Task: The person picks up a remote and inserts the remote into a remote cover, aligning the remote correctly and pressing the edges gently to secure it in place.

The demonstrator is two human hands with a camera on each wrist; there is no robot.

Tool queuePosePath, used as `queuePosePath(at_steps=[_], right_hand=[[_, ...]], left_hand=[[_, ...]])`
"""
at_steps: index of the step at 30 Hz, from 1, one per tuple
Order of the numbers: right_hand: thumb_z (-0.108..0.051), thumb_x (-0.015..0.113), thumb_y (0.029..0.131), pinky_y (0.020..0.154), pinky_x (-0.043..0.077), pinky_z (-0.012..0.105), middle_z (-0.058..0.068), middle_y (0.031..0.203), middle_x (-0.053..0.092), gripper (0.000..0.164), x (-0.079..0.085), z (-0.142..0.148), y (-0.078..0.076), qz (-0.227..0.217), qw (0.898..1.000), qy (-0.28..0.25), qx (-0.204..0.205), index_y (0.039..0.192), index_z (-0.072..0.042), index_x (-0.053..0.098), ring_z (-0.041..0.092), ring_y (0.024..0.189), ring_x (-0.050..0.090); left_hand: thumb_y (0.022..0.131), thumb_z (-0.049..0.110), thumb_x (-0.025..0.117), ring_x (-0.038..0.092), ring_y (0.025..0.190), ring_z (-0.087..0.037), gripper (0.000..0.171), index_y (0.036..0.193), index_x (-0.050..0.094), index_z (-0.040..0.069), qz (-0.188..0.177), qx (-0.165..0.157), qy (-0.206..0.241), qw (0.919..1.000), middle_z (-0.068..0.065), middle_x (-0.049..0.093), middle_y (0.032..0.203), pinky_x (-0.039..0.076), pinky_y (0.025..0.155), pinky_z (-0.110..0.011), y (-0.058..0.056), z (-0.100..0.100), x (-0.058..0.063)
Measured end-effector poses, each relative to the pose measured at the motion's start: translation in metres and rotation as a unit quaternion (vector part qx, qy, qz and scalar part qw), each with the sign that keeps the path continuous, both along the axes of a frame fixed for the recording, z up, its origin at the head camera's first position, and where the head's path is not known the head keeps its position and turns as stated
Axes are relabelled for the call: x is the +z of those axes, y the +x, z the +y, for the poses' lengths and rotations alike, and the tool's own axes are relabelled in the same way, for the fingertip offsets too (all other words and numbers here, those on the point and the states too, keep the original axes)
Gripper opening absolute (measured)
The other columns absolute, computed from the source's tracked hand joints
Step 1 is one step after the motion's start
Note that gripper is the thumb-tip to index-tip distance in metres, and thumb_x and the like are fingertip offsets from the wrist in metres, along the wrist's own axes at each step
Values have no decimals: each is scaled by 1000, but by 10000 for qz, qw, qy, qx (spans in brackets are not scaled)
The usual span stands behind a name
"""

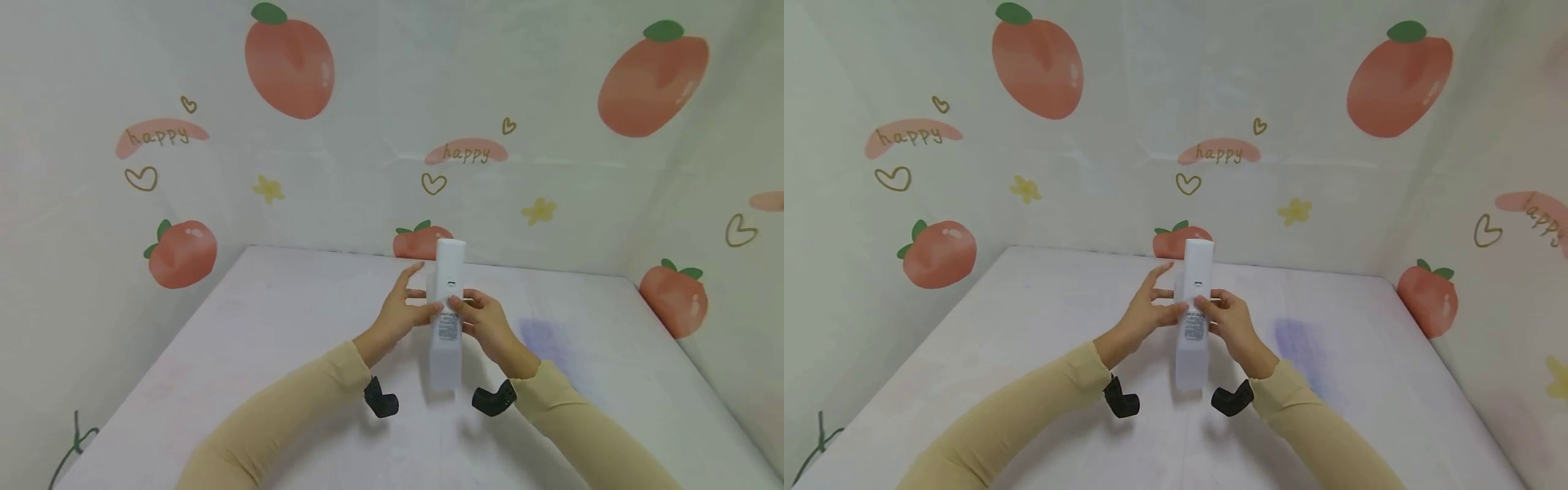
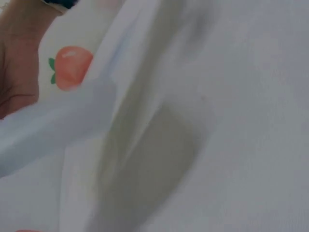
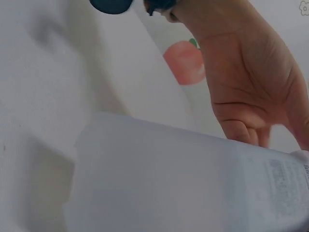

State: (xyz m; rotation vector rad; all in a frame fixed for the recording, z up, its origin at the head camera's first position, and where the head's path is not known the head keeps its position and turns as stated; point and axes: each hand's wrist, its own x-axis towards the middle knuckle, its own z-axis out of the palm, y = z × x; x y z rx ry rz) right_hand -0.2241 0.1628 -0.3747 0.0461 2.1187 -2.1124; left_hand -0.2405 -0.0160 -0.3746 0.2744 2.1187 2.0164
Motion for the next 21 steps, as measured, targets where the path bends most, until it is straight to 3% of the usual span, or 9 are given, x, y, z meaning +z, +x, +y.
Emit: queuePosePath(at_steps=[3, 6, 10, 15, 21], right_hand=[[-19, 60, 97, 76, 54, 23, -4, 95, 62, 37, 1, 2, 1, 81, 9997, -150, -178, 123, 5, 48, 8, 85, 61], [-19, 60, 97, 75, 54, 22, -6, 92, 64, 36, 2, 2, 2, 67, 9996, -219, -178, 121, 4, 48, 7, 83, 61], [-18, 58, 98, 75, 55, 24, -5, 92, 65, 40, 2, -2, 4, 119, 9999, -94, 57, 126, 7, 46, 7, 82, 63], [-16, 57, 98, 80, 57, 30, 2, 99, 65, 43, 4, -9, 7, 256, 9992, 212, 241, 131, 9, 45, 9, 85, 64], [-18, 59, 97, 86, 56, 39, 19, 113, 64, 46, 2, -9, 6, 373, 9975, 543, 239, 132, 8, 46, 12, 90, 64]], left_hand=[[90, 15, 69, 67, 89, -20, 53, 137, 46, 9, -257, 300, 424, 9983, -21, 60, 117, 57, 84, -36, 2, 3, -4], [93, 15, 66, 65, 79, -15, 24, 108, 60, -2, -510, 432, 584, 9961, -11, 66, 96, 58, 81, -35, 3, 8, -9], [93, 11, 65, 62, 70, -10, 12, 84, 60, 4, -622, 799, 641, 9928, 0, 58, 78, 58, 70, -29, 3, 11, -9], [93, 7, 63, 57, 63, -10, 11, 83, 59, 4, -755, 1136, 489, 9894, -1, 55, 73, 54, 61, -24, -2, 11, -1], [91, 4, 63, 57, 60, -10, 7, 96, 62, 0, -595, 1134, 163, 9916, -3, 59, 74, 54, 59, -25, -7, 14, 1]])
